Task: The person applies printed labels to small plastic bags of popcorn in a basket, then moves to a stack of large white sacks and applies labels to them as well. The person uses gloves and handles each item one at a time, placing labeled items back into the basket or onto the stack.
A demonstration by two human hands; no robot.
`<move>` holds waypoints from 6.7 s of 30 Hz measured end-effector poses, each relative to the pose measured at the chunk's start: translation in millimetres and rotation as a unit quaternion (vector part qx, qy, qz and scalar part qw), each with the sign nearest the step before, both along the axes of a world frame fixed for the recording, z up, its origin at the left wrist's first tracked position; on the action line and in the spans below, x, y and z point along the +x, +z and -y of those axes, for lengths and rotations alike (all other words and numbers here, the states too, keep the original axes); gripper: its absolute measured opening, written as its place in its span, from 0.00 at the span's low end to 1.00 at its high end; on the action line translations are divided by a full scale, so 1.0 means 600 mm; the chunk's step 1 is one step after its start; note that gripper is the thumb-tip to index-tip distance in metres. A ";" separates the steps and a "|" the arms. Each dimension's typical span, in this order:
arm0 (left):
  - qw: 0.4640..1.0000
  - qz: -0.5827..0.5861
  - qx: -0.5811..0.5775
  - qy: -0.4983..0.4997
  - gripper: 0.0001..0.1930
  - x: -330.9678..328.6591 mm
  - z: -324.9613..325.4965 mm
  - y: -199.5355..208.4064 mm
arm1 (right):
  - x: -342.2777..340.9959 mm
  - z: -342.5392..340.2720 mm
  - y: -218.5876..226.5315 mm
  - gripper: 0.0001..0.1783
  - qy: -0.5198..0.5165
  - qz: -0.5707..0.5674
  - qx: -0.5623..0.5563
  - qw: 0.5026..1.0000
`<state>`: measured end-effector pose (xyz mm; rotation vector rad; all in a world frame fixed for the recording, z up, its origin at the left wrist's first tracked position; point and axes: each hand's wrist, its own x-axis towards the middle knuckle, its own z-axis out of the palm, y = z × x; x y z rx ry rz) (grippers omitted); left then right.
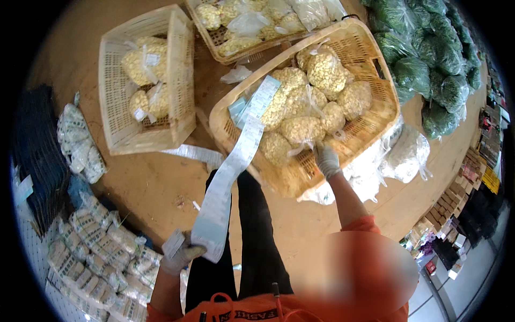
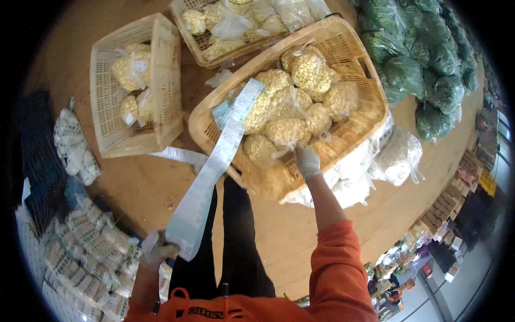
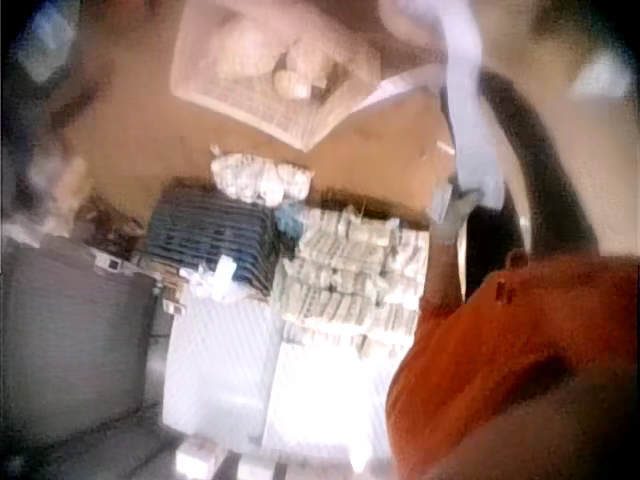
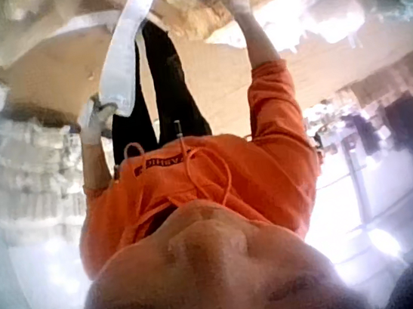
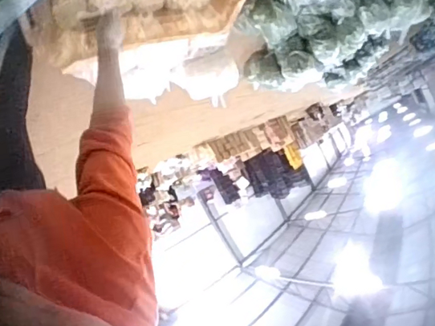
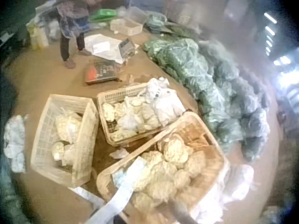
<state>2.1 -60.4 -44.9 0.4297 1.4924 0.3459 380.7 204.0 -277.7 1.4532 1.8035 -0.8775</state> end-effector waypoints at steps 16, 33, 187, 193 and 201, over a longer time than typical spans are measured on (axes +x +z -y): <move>0.981 0.022 -0.036 0.189 0.22 0.030 0.016 -0.149 | -0.023 0.152 -0.287 0.39 -0.200 -0.011 0.256 0.946; 0.991 -0.055 0.038 0.113 0.20 -0.035 0.099 -0.109 | -0.149 0.099 0.131 0.08 -0.439 -0.483 0.049 0.756; 0.993 0.003 -0.042 0.110 0.20 0.000 0.056 -0.178 | -0.066 -0.076 0.119 0.31 -0.460 -0.411 0.133 0.776; 0.994 -0.104 -0.006 0.009 0.21 -0.048 -0.008 -0.133 | -0.460 -0.062 0.283 0.32 -0.516 -0.570 -0.177 0.614; 0.939 -0.038 0.169 0.297 0.21 -0.094 -0.117 -0.091 | -0.495 0.009 0.310 0.18 -0.247 -0.484 -0.219 0.810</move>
